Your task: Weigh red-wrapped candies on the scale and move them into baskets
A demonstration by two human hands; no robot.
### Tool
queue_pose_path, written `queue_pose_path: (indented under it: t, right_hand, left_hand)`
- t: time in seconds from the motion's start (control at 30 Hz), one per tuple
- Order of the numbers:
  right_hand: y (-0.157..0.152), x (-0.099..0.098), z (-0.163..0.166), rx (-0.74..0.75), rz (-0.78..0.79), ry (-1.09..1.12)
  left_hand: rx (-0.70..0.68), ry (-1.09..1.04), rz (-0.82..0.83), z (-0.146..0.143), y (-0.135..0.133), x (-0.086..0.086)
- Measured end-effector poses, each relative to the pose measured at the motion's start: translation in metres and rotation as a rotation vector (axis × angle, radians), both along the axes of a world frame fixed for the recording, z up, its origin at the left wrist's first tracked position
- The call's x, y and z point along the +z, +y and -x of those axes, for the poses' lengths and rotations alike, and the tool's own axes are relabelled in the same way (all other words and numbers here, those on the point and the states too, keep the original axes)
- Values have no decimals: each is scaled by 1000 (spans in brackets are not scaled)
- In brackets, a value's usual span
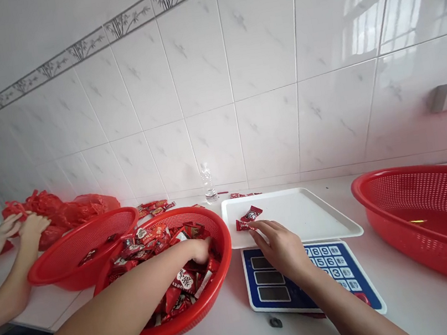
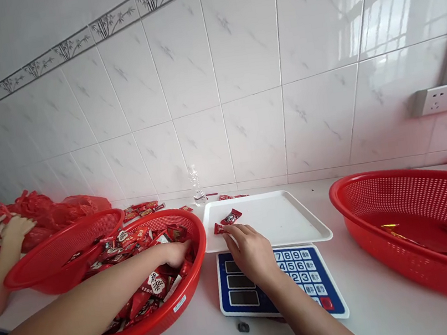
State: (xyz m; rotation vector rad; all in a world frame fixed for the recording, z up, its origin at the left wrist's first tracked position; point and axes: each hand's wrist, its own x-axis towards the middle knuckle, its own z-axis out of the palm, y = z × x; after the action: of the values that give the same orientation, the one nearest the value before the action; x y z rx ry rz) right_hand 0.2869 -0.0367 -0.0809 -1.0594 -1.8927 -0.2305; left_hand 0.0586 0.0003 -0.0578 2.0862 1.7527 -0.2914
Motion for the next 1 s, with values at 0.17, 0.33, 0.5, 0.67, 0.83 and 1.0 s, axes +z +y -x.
queue_pose_path:
  t: [0.17, 0.33, 0.5, 0.67, 0.83, 1.0]
  right_hand:
    - [-1, 2, 0, 25, 16, 5]
    - [1, 1, 0, 54, -49, 35]
    - [7, -6, 2, 18, -150, 60]
    - [1, -3, 1, 48, -305, 124]
    - [-5, 2, 1, 106, -256, 105]
    - [-7, 4, 1, 122, -223, 76]
  left_hand:
    - [-23, -85, -84, 5, -9, 0]
    - [48, -222, -164, 13, -16, 17]
    - [152, -352, -174, 22, -21, 42]
    - [121, -485, -192, 31, -26, 55]
    - [123, -483, -216, 32, -31, 66]
    - [77, -581, -229, 27, -31, 74]
